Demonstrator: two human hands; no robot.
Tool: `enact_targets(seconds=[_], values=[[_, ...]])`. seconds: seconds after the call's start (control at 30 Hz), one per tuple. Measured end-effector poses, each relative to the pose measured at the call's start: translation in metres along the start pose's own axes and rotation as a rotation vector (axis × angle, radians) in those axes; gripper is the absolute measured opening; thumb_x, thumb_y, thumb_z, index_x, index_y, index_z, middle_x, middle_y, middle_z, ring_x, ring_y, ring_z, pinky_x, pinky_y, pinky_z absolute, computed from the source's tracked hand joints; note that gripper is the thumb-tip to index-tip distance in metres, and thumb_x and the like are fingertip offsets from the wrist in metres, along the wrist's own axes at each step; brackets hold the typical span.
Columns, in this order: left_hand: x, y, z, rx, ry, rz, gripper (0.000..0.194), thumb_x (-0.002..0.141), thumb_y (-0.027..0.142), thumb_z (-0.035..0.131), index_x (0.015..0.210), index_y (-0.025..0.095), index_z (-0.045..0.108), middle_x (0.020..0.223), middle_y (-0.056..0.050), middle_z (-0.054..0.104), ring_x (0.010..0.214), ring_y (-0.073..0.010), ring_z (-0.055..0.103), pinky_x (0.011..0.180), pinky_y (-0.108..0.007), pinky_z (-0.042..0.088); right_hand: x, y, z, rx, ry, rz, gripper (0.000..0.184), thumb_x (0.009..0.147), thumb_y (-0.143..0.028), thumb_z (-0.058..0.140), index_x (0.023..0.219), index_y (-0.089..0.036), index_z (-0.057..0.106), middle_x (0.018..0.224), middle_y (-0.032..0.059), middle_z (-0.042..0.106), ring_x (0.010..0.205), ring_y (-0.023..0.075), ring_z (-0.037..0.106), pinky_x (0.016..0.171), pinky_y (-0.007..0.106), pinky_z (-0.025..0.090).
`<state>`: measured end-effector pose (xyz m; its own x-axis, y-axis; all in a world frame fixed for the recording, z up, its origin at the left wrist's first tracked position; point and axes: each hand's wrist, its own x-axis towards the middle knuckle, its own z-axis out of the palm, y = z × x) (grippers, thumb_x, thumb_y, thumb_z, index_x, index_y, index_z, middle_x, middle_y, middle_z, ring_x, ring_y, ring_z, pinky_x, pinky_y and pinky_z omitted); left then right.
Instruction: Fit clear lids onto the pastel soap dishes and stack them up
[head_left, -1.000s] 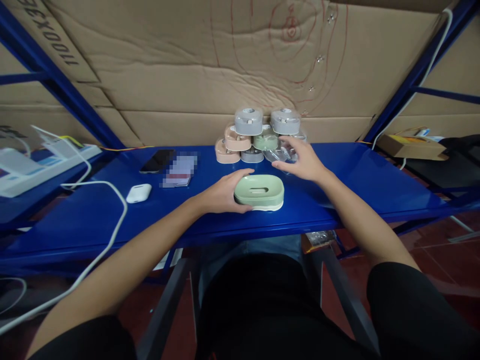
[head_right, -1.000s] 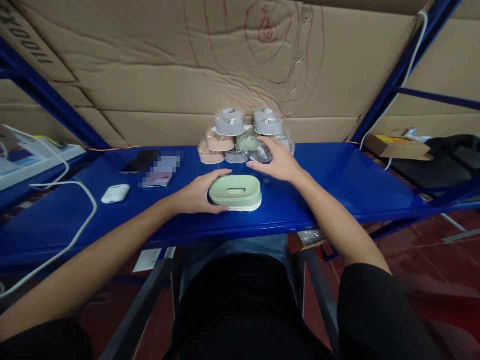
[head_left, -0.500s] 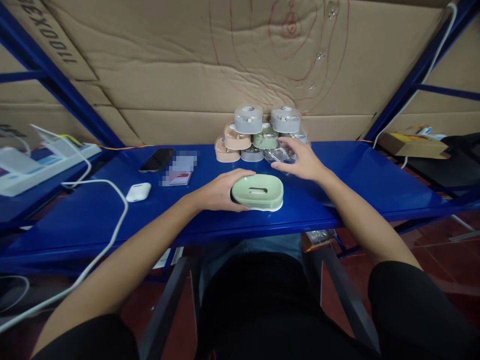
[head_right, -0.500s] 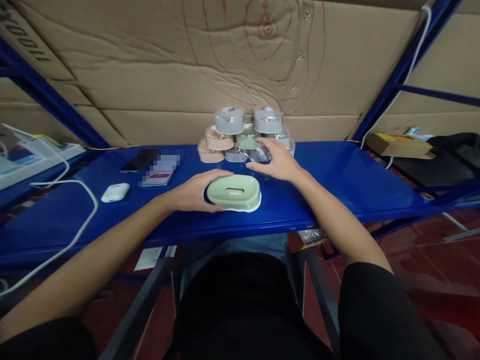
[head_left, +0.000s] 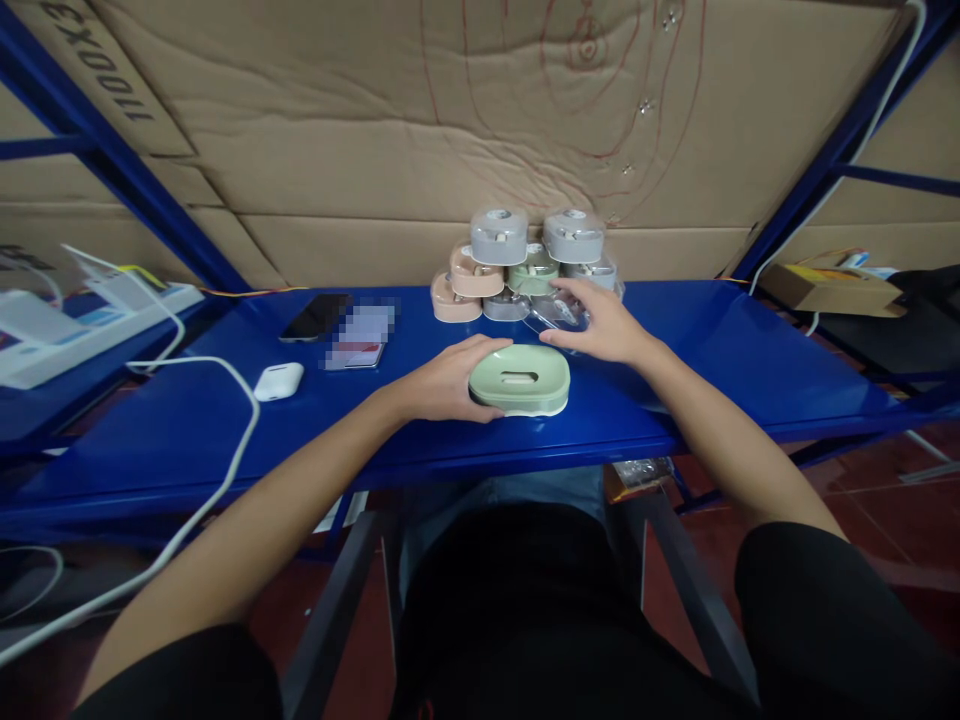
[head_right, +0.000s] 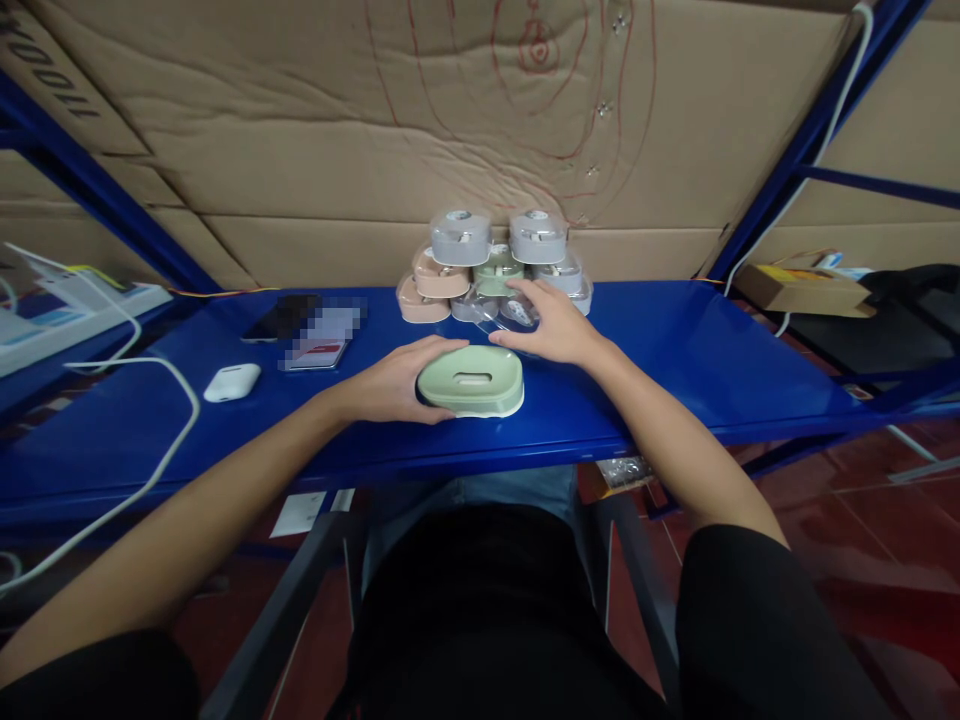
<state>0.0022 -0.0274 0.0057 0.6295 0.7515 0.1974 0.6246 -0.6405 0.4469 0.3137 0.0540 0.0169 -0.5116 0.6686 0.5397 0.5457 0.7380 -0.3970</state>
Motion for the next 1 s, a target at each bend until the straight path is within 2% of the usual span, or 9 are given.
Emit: enact_targets(seconds=[0.3, 0.53, 0.73, 0.87, 1.0], values=[[0.001, 0.004, 0.001, -0.024, 0.002, -0.015, 0.100, 0.075, 0.046, 0.091, 0.165, 0.024, 0.053, 0.149, -0.014, 0.067, 0.143, -0.0420, 0.063, 0.126, -0.057, 0.048, -0.001, -0.009, -0.002, 0.001, -0.052, -0.044, 0.096, 0.082, -0.088, 0.081, 0.156, -0.028, 0.068, 0.135, 0.0147, 0.076, 0.120, 0.0389, 0.073, 0.107, 0.062, 0.061], [-0.001, 0.002, 0.001, 0.002, 0.011, -0.029, 0.103, 0.074, 0.043, 0.091, 0.167, 0.023, 0.052, 0.149, -0.015, 0.066, 0.143, -0.0429, 0.063, 0.126, -0.057, 0.048, -0.003, -0.019, -0.001, -0.013, -0.140, -0.138, 0.094, 0.083, -0.082, 0.084, 0.156, -0.026, 0.069, 0.141, 0.0147, 0.074, 0.126, 0.0387, 0.072, 0.116, 0.060, 0.057], [0.000, 0.000, 0.002, -0.016, 0.026, -0.050, 0.105, 0.074, 0.052, 0.093, 0.167, 0.025, 0.053, 0.151, -0.015, 0.066, 0.143, -0.0431, 0.063, 0.126, -0.059, 0.048, -0.003, -0.010, 0.003, -0.087, -0.110, -0.088, 0.095, 0.083, -0.085, 0.083, 0.159, -0.031, 0.066, 0.144, 0.0141, 0.069, 0.135, 0.0432, 0.066, 0.120, 0.066, 0.053], [0.001, 0.000, 0.002, -0.011, 0.026, -0.065, 0.104, 0.074, 0.057, 0.093, 0.165, 0.022, 0.056, 0.149, -0.016, 0.068, 0.144, -0.0438, 0.063, 0.126, -0.059, 0.047, -0.002, -0.006, 0.003, -0.142, -0.106, -0.088, 0.096, 0.084, -0.081, 0.084, 0.162, -0.030, 0.062, 0.147, 0.0161, 0.065, 0.140, 0.0477, 0.060, 0.123, 0.068, 0.049], [0.002, -0.001, 0.004, -0.012, 0.029, -0.120, 0.109, 0.071, 0.062, 0.095, 0.164, 0.020, 0.055, 0.158, -0.020, 0.064, 0.148, -0.0475, 0.060, 0.128, -0.064, 0.045, -0.002, -0.006, 0.007, -0.172, -0.130, -0.081, 0.099, 0.084, -0.077, 0.085, 0.167, -0.031, 0.056, 0.152, 0.0168, 0.060, 0.141, 0.0506, 0.058, 0.123, 0.070, 0.048]])
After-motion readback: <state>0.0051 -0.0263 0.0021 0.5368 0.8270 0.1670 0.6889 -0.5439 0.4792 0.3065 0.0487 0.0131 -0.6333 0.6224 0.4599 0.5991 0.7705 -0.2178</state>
